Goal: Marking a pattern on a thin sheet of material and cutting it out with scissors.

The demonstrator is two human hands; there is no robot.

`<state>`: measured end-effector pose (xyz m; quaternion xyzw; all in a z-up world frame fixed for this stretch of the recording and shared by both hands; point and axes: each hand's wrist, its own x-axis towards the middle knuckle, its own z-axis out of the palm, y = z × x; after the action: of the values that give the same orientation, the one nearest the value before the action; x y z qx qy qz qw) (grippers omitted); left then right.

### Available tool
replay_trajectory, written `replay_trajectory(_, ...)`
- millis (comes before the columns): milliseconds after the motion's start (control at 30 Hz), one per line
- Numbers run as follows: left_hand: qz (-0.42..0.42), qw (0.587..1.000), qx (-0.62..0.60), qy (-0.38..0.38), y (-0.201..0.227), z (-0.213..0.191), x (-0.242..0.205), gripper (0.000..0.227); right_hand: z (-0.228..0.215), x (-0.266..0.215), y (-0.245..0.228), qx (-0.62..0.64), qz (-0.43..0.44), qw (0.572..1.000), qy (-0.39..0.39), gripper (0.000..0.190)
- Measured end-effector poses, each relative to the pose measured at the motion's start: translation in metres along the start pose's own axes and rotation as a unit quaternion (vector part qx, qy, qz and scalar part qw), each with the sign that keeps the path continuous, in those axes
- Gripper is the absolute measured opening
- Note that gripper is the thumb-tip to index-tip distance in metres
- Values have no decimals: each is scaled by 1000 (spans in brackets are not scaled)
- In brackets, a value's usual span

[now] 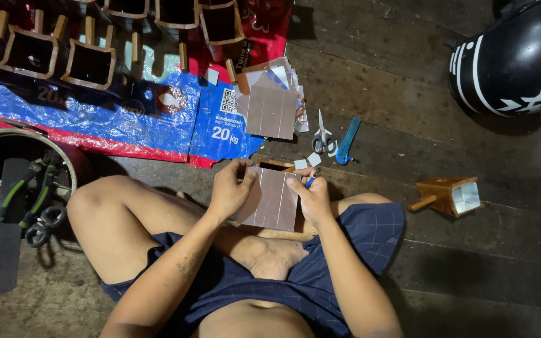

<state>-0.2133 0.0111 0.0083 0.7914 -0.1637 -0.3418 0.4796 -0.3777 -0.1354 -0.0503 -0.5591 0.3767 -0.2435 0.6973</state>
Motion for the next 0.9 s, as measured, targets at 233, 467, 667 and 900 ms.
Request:
replay_trajectory(233,-3,1000,3,-5,0,0,0,28,1,2,-1,19,3,1000,-3,20)
replay_trajectory(467,-8,1000,18,-2,-9,4,4,27,5,1,-3,37,0,999,-5,21)
replay_trajectory(667,-12,1000,19,-6,-7,4,4,27,8,-1,-9,44,8,999,-4,22)
replay_trajectory(900,-5,1000,14,2,-11,7,4,25,4,2,-5,33,6,999,-14,22)
